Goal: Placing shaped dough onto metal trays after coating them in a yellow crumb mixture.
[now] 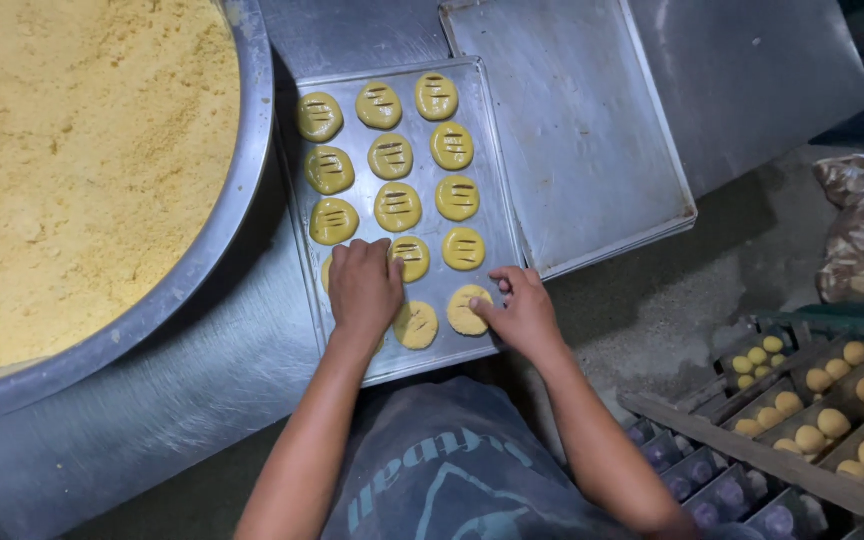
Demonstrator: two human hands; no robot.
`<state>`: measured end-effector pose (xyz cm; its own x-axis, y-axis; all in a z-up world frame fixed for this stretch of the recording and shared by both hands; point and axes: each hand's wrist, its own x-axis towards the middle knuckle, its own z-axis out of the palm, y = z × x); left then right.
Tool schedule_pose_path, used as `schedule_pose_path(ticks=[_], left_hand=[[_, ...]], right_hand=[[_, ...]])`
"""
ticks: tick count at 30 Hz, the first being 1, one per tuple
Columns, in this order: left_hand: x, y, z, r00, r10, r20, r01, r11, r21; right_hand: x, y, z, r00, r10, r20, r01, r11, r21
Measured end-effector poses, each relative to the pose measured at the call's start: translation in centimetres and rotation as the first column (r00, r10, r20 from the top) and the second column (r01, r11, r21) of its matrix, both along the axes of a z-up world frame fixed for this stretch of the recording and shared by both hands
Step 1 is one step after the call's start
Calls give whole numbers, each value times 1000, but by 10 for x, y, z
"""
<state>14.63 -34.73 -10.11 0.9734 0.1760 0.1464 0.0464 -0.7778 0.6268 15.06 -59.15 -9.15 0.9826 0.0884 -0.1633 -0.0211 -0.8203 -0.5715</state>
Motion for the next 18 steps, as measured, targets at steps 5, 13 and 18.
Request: schedule_pose_path(ticks=[5,13,18], left_hand=[[12,-15,-12,994,13,-113,-8,999,39],[21,-29,-3,959,-37,-279,-26,975,-219],[-19,9,74,992,-77,-97,28,903,-428]], right_hand=[[22,-14,-19,997,-76,-11,77,996,54],[54,13,-50,919,153,362,-113,985,-129],[57,33,-26,993,79,90,-77,997,-33]])
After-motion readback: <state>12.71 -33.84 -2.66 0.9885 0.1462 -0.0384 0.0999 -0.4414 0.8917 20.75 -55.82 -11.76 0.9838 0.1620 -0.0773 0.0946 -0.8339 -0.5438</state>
